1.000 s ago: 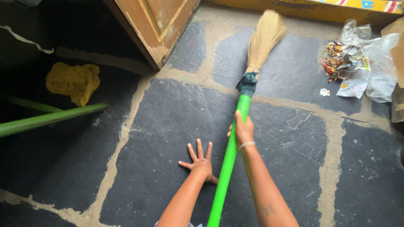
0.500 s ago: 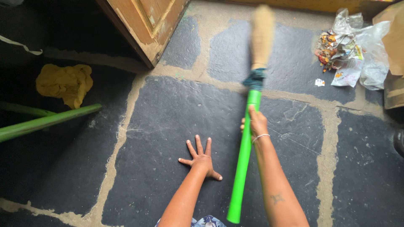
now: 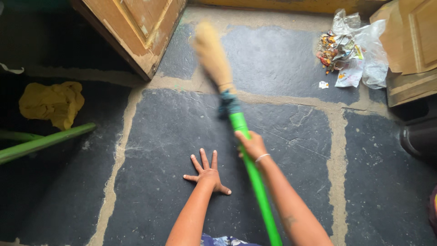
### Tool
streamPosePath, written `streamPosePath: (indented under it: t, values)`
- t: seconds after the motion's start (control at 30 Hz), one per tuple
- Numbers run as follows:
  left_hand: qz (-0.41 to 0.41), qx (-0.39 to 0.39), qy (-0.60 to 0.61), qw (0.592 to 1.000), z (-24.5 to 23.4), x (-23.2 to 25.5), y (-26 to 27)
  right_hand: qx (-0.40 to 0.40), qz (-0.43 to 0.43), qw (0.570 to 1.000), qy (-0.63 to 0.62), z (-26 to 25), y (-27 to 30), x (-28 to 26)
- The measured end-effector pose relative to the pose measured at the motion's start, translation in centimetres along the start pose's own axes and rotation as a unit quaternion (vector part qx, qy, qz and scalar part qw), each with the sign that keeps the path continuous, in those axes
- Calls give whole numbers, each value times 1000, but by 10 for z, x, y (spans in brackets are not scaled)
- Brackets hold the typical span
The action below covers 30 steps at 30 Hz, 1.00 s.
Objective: The person sweeps debris toward a doorway using a broom, then gathers the pieces into a plastic bag by hand and with the broom.
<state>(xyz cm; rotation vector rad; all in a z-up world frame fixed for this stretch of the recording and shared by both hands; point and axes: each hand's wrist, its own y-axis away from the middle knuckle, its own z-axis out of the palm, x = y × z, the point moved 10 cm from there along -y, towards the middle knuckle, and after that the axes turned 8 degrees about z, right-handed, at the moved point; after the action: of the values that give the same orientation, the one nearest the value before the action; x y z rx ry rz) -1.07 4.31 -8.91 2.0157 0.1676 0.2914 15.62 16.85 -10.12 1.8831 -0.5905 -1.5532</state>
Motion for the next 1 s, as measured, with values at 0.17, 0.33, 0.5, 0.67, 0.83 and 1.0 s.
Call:
streamPosePath:
  t: [0.17,0.33,0.5,0.67,0.83,1.0]
  values:
    - [0,-9,-6,1000,-1,1,3,86,8,987,-139,-116,-9,-2]
    - [-8,-10,-9,1000,1,2,4,36,-47,994,-87,-88,16,-12]
    - [-10,5,4,1000,-1,0,1,-66,-60,996,-6,2,32,16]
    - [-13,0,-11,1000,0,2,1,-52,4,993,102,-24,21,39]
    - [-17,-5,-10,1000,1,-1,-2,24,32,997,-68,-106,0,9]
    - [-16,-18,-7,1000,0,1,-2,97,-16,984,-145,-96,35,-24]
